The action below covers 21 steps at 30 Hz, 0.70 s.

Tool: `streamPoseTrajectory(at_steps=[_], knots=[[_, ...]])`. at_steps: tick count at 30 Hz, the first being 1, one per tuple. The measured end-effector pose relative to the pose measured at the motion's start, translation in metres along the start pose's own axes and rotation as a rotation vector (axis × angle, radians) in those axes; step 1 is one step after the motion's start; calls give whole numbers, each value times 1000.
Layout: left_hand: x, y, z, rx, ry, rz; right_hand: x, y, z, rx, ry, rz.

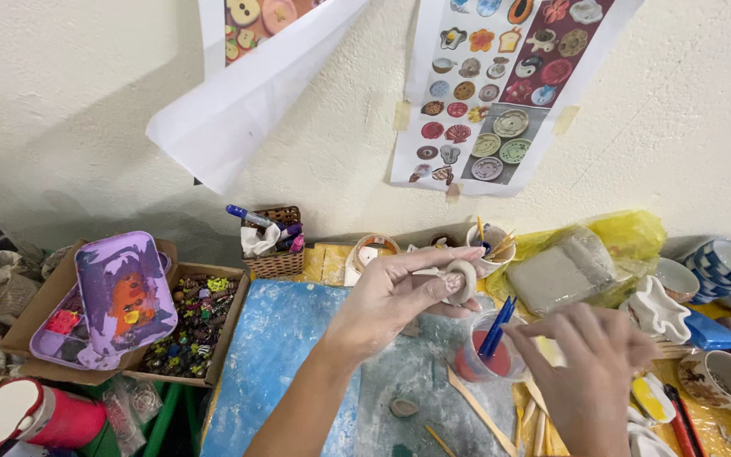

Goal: The person shapes and joins small clay pieces by hand at a workstation, using a wooden tool to refine edges and smooth surfaces.

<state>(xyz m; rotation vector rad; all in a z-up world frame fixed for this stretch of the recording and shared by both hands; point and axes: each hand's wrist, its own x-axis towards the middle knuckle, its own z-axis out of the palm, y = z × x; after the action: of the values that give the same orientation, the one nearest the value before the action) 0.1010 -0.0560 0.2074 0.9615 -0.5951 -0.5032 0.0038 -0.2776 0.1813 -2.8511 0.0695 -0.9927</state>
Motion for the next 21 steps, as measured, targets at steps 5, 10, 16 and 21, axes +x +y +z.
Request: streamPoseTrajectory(at_steps=[5,10,16,21], knots=[[-6,10,6,-7,29,-88,4,-33,-16,450,370,30],[-19,15,8,-51,35,14,20,-57,-6,609,588,-104],[-28,16,8,-10,69,37,23,-54,12,330,724,-403],[-30,20,8,-40,58,22,17,-57,12,269,633,-285]])
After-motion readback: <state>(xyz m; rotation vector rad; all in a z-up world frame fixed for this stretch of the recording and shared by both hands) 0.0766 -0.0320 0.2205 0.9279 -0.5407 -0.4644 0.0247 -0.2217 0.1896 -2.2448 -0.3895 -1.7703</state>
